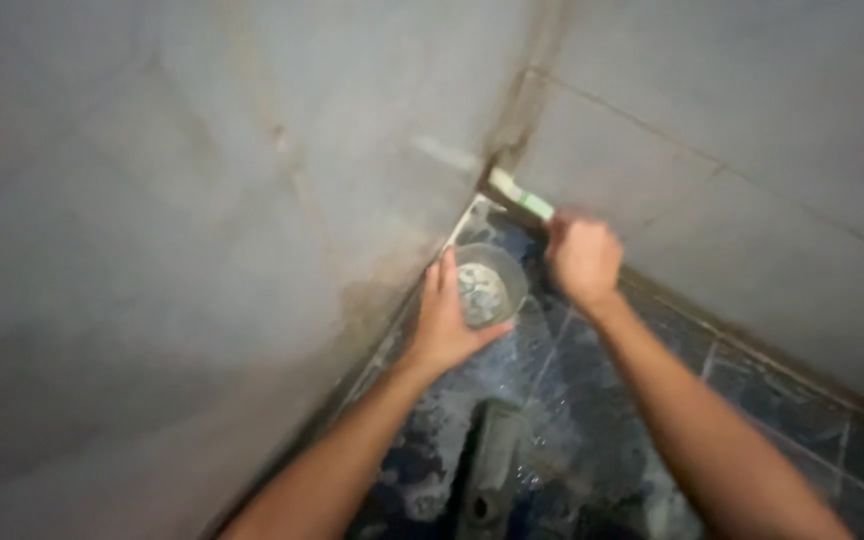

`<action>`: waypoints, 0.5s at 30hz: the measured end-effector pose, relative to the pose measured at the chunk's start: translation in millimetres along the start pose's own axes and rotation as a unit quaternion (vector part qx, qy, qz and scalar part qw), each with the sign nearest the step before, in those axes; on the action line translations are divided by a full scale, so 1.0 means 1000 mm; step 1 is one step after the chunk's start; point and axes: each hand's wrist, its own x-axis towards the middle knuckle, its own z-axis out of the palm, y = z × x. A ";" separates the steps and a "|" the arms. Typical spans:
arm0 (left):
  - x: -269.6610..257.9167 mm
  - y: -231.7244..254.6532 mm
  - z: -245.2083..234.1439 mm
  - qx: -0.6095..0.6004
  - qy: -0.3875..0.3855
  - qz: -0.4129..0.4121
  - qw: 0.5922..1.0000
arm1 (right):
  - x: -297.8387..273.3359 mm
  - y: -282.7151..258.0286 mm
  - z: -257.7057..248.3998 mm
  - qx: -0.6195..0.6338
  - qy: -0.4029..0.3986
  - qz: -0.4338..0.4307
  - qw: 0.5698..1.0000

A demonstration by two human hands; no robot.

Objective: The recorder is scrubbing the corners and floor tiles of a bathroom using a toothbrush, a larger hand brush, and cleaning solution.

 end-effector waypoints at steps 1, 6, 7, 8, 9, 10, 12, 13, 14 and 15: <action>0.004 0.002 0.003 -0.002 0.001 0.007 1.000 | 0.002 0.004 0.001 -0.003 0.007 0.000 1.000; -0.003 0.001 -0.003 0.023 -0.014 -0.024 0.999 | 0.007 -0.020 -0.045 0.055 0.106 -0.032 0.992; 0.002 -0.005 -0.004 0.024 -0.009 -0.022 0.999 | 0.012 -0.017 -0.035 0.058 0.109 -0.036 0.992; 0.000 -0.009 0.000 0.019 -0.004 0.004 1.000 | 0.011 -0.010 -0.027 0.037 0.079 -0.038 0.995; -0.001 -0.013 0.004 0.014 0.001 0.031 0.999 | 0.010 -0.002 -0.019 0.016 0.050 -0.039 0.998; 0.000 -0.007 0.003 0.013 0.001 0.034 0.999 | 0.008 0.001 -0.011 0.015 0.052 -0.039 0.998; 0.000 0.002 -0.001 0.021 -0.019 -0.034 0.999 | 0.000 0.006 0.006 0.026 0.035 -0.033 0.999; 0.002 0.004 -0.002 0.022 -0.022 -0.034 0.999 | 0.005 0.001 -0.014 0.026 0.035 -0.030 0.999; 0.000 0.005 -0.004 0.012 -0.018 -0.021 1.000 | 0.008 -0.006 -0.032 0.048 0.080 -0.040 0.995; -0.001 0.006 -0.007 0.002 -0.014 -0.008 1.000 | 0.011 -0.014 -0.051 0.069 0.124 -0.049 0.989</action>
